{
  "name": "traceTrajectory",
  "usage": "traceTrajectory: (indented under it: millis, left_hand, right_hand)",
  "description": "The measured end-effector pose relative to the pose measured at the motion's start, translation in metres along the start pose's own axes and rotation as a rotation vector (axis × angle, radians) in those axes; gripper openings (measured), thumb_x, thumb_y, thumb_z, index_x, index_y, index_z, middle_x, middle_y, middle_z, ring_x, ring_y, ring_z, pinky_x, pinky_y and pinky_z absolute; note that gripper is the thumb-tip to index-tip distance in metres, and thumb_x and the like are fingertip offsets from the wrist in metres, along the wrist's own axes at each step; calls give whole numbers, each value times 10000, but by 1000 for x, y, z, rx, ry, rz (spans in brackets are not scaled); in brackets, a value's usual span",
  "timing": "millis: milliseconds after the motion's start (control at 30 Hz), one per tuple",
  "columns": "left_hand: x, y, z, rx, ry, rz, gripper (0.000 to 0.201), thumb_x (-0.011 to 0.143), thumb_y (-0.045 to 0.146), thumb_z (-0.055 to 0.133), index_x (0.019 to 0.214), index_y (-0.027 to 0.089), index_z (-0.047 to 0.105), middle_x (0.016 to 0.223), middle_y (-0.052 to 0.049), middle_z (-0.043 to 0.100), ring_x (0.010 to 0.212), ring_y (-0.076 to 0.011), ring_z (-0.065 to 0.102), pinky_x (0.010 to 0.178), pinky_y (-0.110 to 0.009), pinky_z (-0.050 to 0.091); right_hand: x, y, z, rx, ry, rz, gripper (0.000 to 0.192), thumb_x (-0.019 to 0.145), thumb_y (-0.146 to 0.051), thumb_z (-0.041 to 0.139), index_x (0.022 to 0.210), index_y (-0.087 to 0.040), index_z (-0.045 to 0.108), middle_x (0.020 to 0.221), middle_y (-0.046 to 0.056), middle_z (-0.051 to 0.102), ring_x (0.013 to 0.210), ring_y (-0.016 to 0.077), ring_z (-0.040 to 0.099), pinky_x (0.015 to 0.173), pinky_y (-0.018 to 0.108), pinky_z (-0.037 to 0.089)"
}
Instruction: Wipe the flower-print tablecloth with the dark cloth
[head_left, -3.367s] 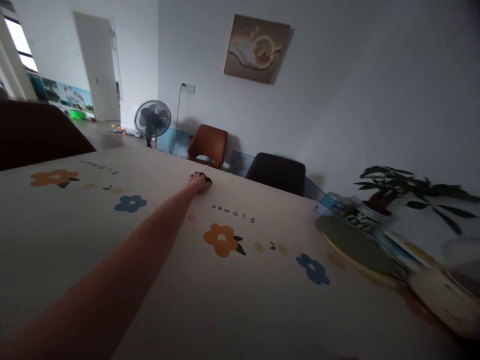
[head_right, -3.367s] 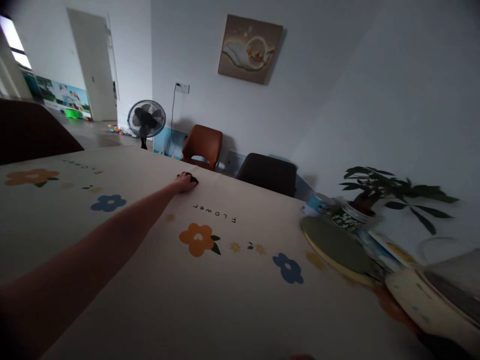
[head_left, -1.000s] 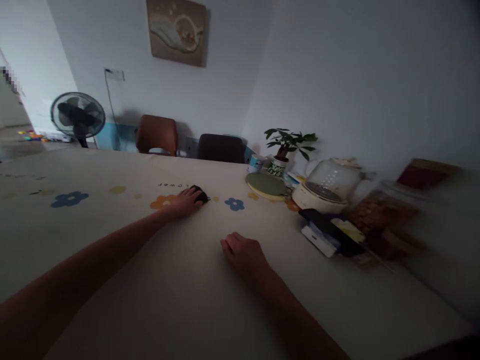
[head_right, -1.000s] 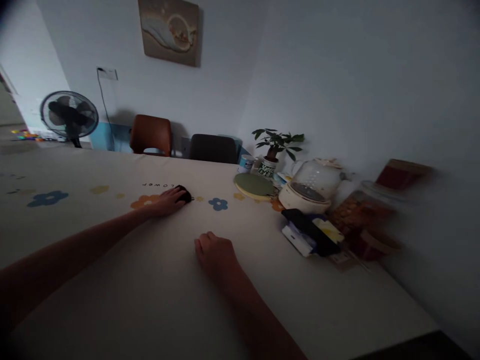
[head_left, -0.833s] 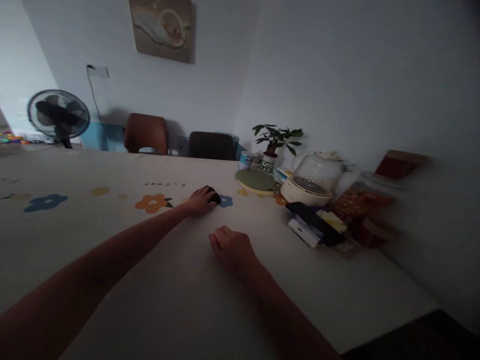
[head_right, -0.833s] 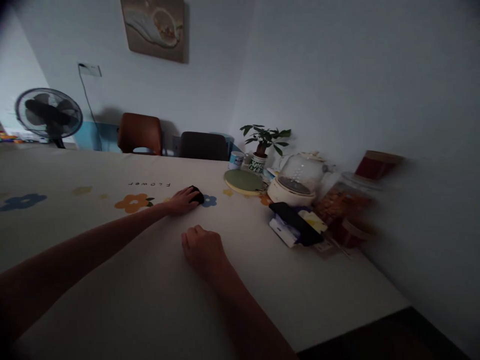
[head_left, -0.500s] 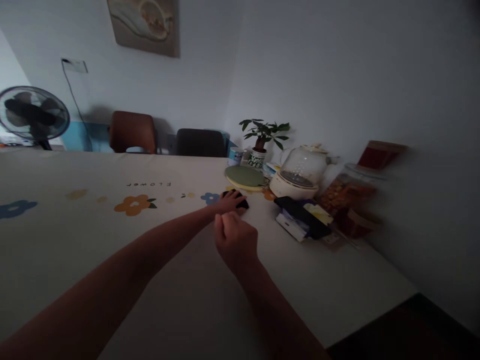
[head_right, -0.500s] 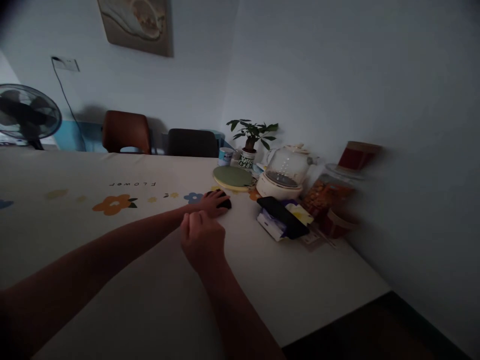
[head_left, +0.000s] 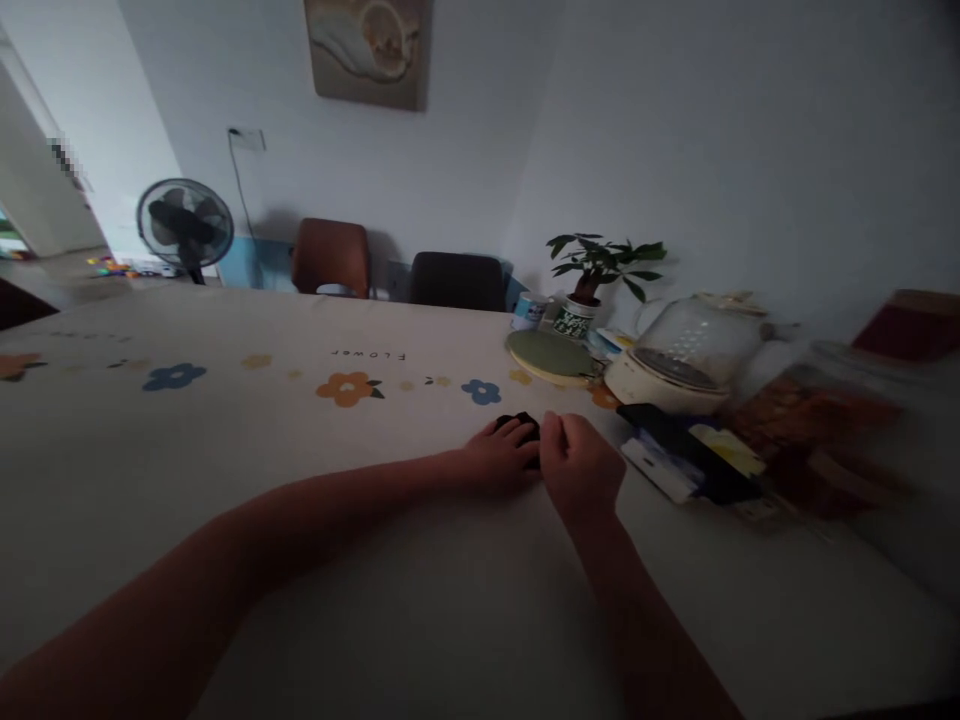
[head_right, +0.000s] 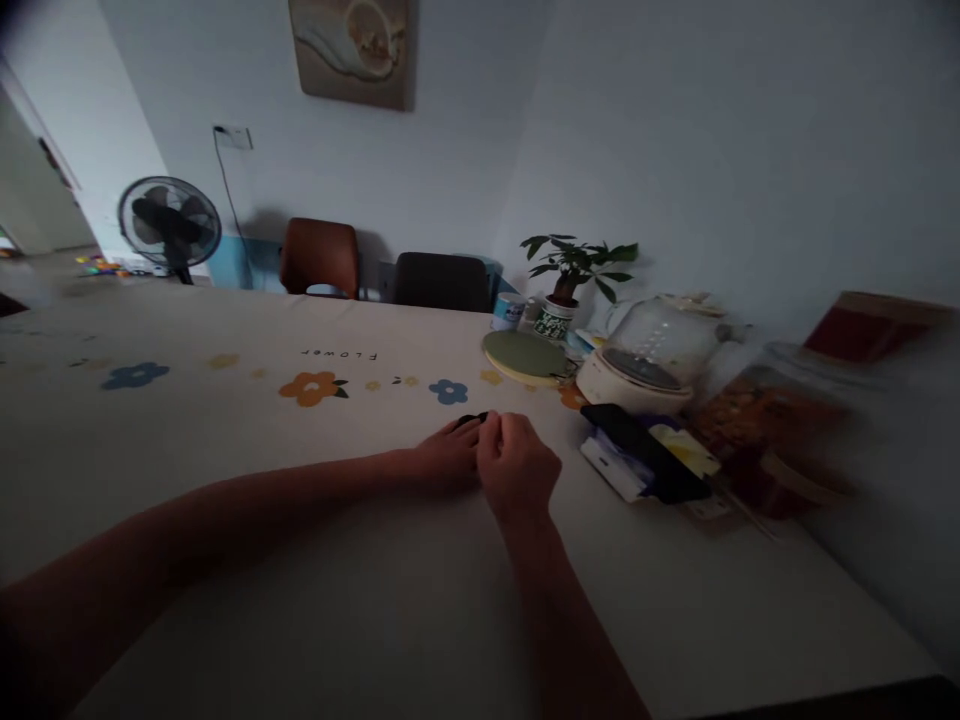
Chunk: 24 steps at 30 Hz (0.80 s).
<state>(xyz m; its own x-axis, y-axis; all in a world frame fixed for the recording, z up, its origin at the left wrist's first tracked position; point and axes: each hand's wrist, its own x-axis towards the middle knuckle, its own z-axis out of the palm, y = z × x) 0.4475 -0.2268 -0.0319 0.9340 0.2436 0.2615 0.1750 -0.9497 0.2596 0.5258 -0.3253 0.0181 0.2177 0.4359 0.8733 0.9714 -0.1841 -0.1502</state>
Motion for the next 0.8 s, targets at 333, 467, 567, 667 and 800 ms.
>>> traceTrajectory:
  millis: [333, 467, 567, 667, 800]
  left_hand:
    - [-196, -106, -101, 167, -84, -463, 517, 961, 457, 340, 1396, 208, 470, 1574, -102, 284, 1475, -233, 217, 1218, -431, 177]
    - [-288, -163, -143, 218, -97, -843, 591, 932, 501, 280, 1447, 241, 411, 1593, -78, 244, 1466, -269, 236, 1200, -535, 151]
    - [-359, -201, -174, 261, -55, -1082, 639, 923, 533, 240, 1481, 244, 358, 1598, -75, 228, 1459, -302, 241, 1175, -604, 140]
    - [-420, -230, -200, 292, -15, -1274, 661, 930, 554, 220, 1496, 231, 325, 1609, -75, 195, 1472, -303, 191, 1164, -624, 132]
    - [-478, -245, -226, 323, 25, -1425, 670, 959, 545, 170, 1498, 165, 289, 1607, -109, 181, 1477, -315, 142, 1108, -700, 150]
  right_hand:
    - [-3, -6, 3, 33, -254, 103, 379, 855, -462, 316, 570, -215, 354, 541, 24, 460, 486, 134, 359, 528, 271, 183]
    - [-5, -7, 5, 20, -310, 109, 369, 835, -471, 319, 576, -215, 380, 557, 30, 467, 491, 141, 375, 525, 275, 184]
    - [-4, -12, 4, 10, -373, 151, 348, 801, -482, 318, 572, -224, 370, 559, 31, 446, 507, 155, 380, 525, 284, 185]
    - [-3, -16, 4, -22, -445, 211, 322, 764, -484, 318, 566, -233, 360, 567, 33, 438, 527, 172, 394, 530, 289, 205]
    - [-2, -18, 7, -81, -547, 263, 336, 733, -510, 296, 539, -243, 359, 561, 39, 462, 516, 189, 406, 518, 295, 231]
